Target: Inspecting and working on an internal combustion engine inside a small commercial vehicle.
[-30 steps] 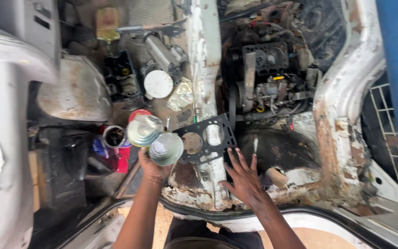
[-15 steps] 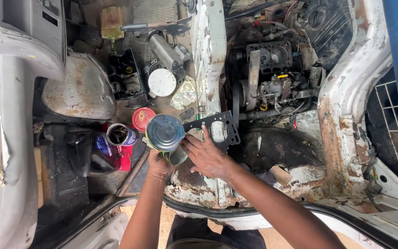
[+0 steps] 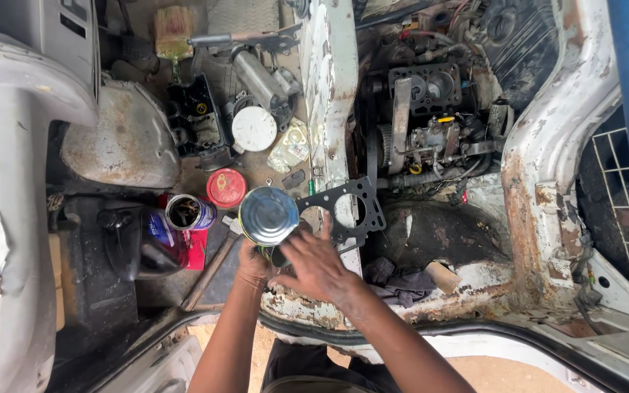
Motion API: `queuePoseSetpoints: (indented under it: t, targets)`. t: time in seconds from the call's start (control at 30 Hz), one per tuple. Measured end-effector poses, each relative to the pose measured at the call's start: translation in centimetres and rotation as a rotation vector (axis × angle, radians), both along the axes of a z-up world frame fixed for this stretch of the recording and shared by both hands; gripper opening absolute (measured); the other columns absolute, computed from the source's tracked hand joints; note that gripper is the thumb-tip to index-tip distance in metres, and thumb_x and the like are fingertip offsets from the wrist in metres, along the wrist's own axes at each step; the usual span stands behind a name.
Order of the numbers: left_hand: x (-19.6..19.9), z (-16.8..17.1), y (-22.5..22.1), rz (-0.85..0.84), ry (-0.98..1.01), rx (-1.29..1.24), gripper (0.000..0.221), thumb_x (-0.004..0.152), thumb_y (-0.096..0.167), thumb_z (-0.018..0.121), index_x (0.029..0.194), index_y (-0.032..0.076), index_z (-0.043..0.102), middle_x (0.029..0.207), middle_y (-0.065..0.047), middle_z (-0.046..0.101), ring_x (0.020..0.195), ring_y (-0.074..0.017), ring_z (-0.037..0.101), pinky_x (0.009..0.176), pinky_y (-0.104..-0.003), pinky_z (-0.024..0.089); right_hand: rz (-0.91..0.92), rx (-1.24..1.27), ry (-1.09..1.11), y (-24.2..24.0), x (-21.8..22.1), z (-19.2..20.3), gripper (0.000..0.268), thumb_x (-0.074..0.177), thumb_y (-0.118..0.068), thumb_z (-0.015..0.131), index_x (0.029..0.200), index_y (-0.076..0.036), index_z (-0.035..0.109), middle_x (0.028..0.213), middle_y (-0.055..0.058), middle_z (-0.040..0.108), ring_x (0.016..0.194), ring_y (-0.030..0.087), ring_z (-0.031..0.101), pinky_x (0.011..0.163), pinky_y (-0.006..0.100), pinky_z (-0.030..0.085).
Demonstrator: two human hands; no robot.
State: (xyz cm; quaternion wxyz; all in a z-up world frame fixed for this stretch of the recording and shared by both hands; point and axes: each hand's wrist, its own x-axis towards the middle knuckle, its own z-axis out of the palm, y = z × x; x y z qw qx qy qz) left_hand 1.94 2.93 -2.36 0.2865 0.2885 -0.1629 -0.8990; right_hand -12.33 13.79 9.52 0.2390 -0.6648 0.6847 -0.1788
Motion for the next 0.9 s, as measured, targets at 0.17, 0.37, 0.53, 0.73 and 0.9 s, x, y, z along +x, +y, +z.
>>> queuePoseSetpoints:
  t: [0.17,0.37,0.53,0.73,0.9]
  targets:
    - [1.5,-3.0,-0.1,0.008,0.011,0.032,0.072,0.075,0.041,0.076,0.135,0.006,0.060,0.129,-0.013,0.069,0.118,-0.0301,0.067,0.110,-0.046,0.051,0.152,0.200,0.008,-0.3,1.0,1.5,0.100,0.078,-0.075,0.064,0.143,-0.001,0.050,0.151,0.011,0.049,0.150,0.038,0.031,0.109,0.086,-0.006]
    - [1.4,-1.1,0.2,-0.084,0.024,0.050,0.073,0.072,0.043,0.077,0.133,0.007,0.061,0.124,-0.012,0.071,0.113,-0.0287,0.068,0.104,-0.045,0.053,0.347,-0.046,-0.008,2.5,-1.4,-4.9,0.080,0.085,-0.072,0.055,0.136,-0.012,0.060,0.143,0.007,0.063,0.147,0.029,0.035,0.113,0.087,-0.009]
    - [2.6,-5.2,0.3,-0.109,0.050,0.039,0.072,0.077,0.039,0.077,0.134,-0.003,0.058,0.123,-0.016,0.070,0.112,-0.0280,0.069,0.104,-0.044,0.054,0.084,-0.107,0.331,2.1,-1.2,-2.4,0.092,0.084,-0.075,0.049,0.137,-0.001,0.061,0.147,0.017,0.047,0.139,0.029,0.042,0.109,0.082,-0.003]
    - [0.9,-2.8,0.6,-0.204,-0.024,-0.104,0.075,0.074,0.036,0.077,0.135,-0.002,0.057,0.122,-0.015,0.069,0.109,-0.0253,0.069,0.102,-0.039,0.054,0.106,0.285,0.142,1.3,0.8,0.2,0.087,0.090,-0.075,0.050,0.132,0.002,0.060,0.150,0.023,0.038,0.143,0.034,0.040,0.112,0.083,0.004]
    - [2.7,-6.5,1.2,-0.206,-0.011,-0.040,0.068,0.079,0.037,0.074,0.133,-0.003,0.061,0.119,-0.016,0.070,0.106,-0.0296,0.069,0.097,-0.046,0.056,-0.268,0.151,-0.775,4.0,2.2,-5.4,0.084,0.093,-0.075,0.035,0.123,-0.004,0.068,0.145,0.021,0.056,0.138,0.033,0.051,0.122,0.060,0.027]
